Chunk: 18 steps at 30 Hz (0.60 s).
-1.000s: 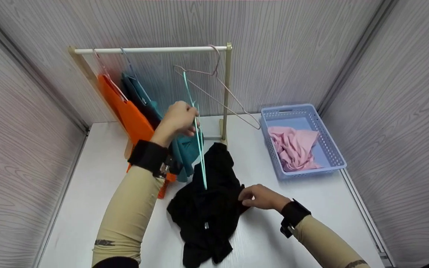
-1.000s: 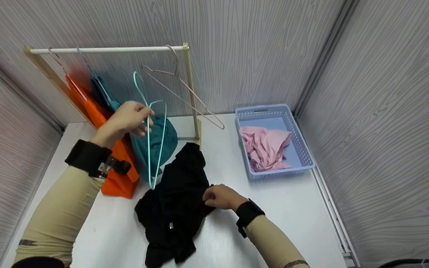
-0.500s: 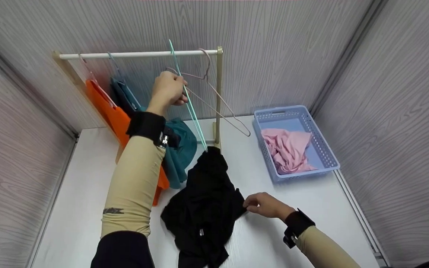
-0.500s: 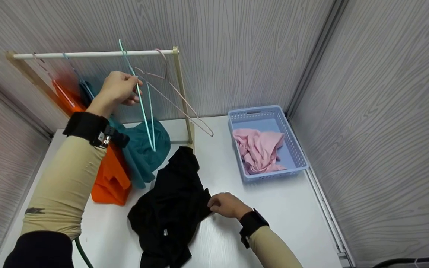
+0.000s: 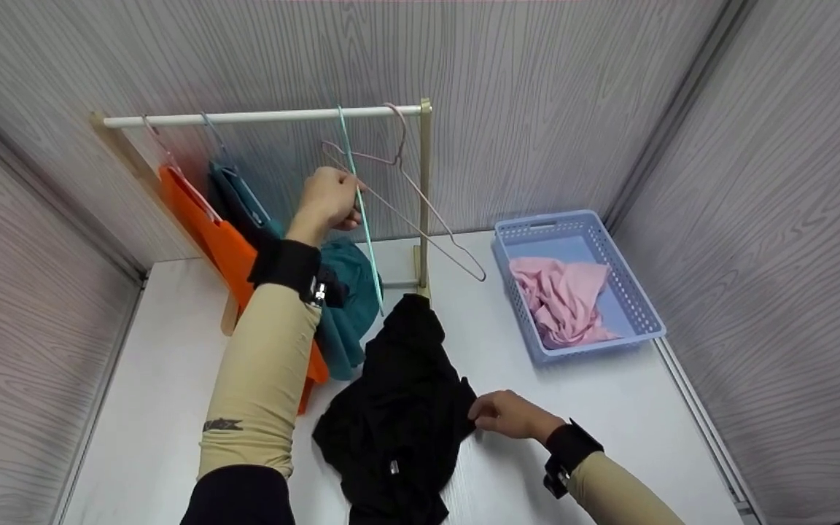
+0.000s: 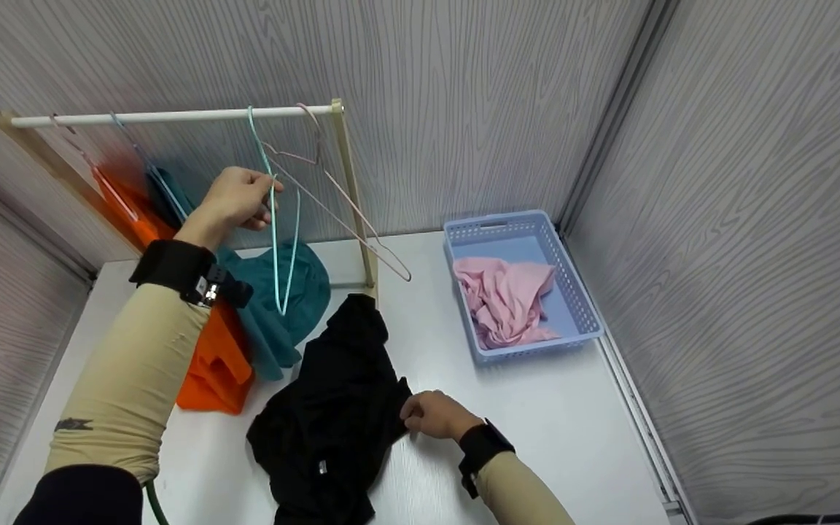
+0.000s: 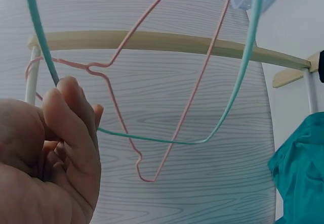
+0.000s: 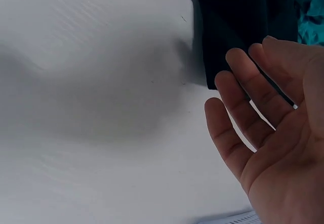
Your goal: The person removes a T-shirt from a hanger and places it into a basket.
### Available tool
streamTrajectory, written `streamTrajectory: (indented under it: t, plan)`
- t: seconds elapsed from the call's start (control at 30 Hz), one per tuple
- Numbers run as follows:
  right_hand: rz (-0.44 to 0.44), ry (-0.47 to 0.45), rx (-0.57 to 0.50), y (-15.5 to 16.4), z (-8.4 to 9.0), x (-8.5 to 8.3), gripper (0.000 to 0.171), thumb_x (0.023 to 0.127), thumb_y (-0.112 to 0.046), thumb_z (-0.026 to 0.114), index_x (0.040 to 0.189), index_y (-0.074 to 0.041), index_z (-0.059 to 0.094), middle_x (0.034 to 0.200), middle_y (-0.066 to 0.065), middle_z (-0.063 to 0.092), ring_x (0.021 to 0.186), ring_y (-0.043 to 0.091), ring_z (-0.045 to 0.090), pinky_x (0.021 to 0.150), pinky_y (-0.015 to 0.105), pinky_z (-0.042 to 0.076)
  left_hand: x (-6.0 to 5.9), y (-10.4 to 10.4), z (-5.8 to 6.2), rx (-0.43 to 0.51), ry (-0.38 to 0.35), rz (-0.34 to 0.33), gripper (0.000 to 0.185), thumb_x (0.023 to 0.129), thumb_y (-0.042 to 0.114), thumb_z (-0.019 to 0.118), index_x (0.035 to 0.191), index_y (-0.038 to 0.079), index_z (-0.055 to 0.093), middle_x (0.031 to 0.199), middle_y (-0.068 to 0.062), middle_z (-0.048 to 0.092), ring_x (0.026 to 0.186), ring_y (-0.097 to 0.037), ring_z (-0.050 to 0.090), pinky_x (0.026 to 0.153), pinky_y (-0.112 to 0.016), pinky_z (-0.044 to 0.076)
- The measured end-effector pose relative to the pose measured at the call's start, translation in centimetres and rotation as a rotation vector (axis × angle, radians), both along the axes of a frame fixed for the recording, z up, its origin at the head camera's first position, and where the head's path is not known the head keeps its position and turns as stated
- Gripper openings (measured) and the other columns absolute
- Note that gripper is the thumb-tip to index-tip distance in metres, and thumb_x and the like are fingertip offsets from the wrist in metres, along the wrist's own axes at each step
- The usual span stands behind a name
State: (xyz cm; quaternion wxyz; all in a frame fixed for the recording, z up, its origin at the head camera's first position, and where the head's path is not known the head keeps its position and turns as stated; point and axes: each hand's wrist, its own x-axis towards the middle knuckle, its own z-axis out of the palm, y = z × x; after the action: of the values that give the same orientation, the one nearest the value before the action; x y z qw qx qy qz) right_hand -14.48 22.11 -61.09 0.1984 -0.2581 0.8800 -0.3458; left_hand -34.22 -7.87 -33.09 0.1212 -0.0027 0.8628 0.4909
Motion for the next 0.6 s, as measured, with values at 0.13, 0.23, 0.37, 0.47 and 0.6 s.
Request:
streamTrajectory:
  t: [0.13,0.23,0.37,0.47,0.6]
  plan:
    - [0.006,0.028,0.025,-1.3,0.0,-0.6,0.014,0.091,-0.009,0.063,0.101,-0.001,0.069,0.097,0.01,0.072,0.088,0.019,0.064,0.078,0.029,0.052,0.5,-0.6,-0.8,0.011,-0.039,-0.006,0.035,0.106,0.023,0.033,0.114,0.005,0.061,0.077,-0.003,0.06,0.051,-0.006,0.058,0.052,-0.02,0.054]
    - [-0.033,0.084,0.074,-2.8,0.1,-0.9,0.012,0.09,-0.008,0.064,0.099,-0.002,0.068,0.092,0.009,0.071,0.084,0.02,0.064,0.073,0.032,0.052,1.3,-1.0,-1.5,-0.005,-0.087,-0.029,0.033,0.106,0.022,0.034,0.115,0.005,0.061,0.078,-0.003,0.062,0.052,-0.006,0.059,0.055,-0.022,0.055]
    - [-0.167,0.174,0.143,-5.4,0.3,-1.2,0.023,0.09,-0.019,0.067,0.11,-0.007,0.061,0.103,0.01,0.062,0.091,0.026,0.062,0.074,0.04,0.052,2.6,-1.3,-2.8,-0.052,-0.102,-0.065,0.032,0.106,0.022,0.036,0.114,0.005,0.062,0.075,-0.002,0.063,0.051,-0.007,0.06,0.054,-0.022,0.056]
    - [-0.2,0.17,0.179,-7.7,0.3,-1.0,0.056,0.088,-0.039,0.07,0.134,-0.014,0.05,0.133,0.017,0.048,0.117,0.038,0.054,0.083,0.053,0.052,3.7,-1.3,-3.8,-0.089,-0.105,-0.086,0.032,0.105,0.022,0.037,0.109,0.005,0.064,0.071,-0.002,0.063,0.05,-0.008,0.059,0.052,-0.022,0.055]
    - [-0.095,0.092,0.327,-10.5,-0.3,-0.1,0.095,0.076,-0.065,0.07,0.153,-0.029,0.028,0.161,0.019,0.015,0.143,0.049,0.024,0.092,0.071,0.043,5.4,-1.3,-5.3,-0.163,-0.118,-0.129,0.032,0.105,0.021,0.037,0.103,0.005,0.064,0.069,-0.003,0.064,0.05,-0.01,0.06,0.053,-0.024,0.056]
